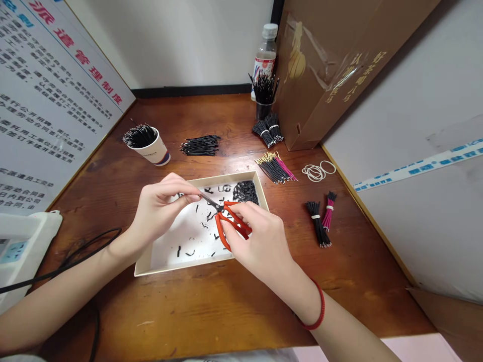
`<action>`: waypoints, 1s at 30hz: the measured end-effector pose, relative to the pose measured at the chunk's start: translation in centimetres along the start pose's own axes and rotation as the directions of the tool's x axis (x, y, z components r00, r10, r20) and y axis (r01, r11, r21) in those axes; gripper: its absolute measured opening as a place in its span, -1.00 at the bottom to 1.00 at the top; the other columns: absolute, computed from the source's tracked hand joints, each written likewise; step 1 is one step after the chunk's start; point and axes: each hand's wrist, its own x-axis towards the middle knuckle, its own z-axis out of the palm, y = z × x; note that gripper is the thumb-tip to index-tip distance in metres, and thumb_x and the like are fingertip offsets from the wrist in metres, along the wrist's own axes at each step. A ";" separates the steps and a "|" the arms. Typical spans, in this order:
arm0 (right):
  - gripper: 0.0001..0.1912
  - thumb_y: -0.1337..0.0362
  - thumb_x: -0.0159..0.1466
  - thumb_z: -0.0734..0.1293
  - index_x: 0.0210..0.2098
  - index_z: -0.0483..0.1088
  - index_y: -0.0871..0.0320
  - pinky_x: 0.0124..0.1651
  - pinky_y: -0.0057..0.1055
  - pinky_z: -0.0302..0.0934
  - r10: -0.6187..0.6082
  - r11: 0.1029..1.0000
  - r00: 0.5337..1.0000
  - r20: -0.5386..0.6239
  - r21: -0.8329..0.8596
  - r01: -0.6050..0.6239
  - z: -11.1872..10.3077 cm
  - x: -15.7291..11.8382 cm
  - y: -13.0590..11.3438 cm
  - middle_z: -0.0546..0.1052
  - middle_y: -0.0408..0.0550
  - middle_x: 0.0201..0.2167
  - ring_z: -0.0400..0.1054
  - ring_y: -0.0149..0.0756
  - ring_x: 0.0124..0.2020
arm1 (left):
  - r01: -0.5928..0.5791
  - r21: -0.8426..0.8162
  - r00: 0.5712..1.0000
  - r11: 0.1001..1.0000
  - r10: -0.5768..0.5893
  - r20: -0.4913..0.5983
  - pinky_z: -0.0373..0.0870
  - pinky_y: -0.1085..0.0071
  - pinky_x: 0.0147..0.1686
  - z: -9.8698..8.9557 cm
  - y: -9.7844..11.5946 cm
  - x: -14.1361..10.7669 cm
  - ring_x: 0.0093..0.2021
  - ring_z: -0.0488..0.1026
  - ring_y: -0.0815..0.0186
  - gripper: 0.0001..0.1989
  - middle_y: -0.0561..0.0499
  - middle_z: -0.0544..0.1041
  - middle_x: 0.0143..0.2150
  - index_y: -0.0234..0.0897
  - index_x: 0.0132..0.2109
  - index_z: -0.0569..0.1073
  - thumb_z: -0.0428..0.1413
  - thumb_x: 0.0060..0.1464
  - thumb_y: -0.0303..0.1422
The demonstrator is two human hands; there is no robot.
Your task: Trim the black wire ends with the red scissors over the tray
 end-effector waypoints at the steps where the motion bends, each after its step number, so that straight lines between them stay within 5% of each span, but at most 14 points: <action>1: -0.94 0.43 0.16 0.35 -0.37 0.49 0.26 -0.50 -0.56 0.23 0.001 1.000 1.000 0.002 0.000 -0.001 0.0 -0.1 0.0 0.53 -0.15 -0.53 0.30 -0.49 -0.58 | 0.000 -0.001 1.000 1.000 0.000 -0.002 0.36 0.36 -0.29 0.0 0.0 0.0 -0.34 0.44 0.31 -0.86 0.07 0.66 -0.37 -0.14 -0.33 0.64 0.27 0.04 -0.51; 30: -0.94 0.40 0.17 0.34 -0.36 0.47 0.17 -0.50 -0.50 0.26 0.035 0.999 0.999 0.026 0.006 -0.035 -0.1 -0.2 0.1 0.54 -0.15 -0.51 0.34 -0.44 -0.56 | 0.056 -0.048 0.998 0.997 -0.058 -0.037 0.39 0.32 -0.30 0.0 0.4 0.1 -0.36 0.44 0.29 -0.85 0.07 0.66 -0.41 -0.12 -0.38 0.65 0.29 -0.02 -0.51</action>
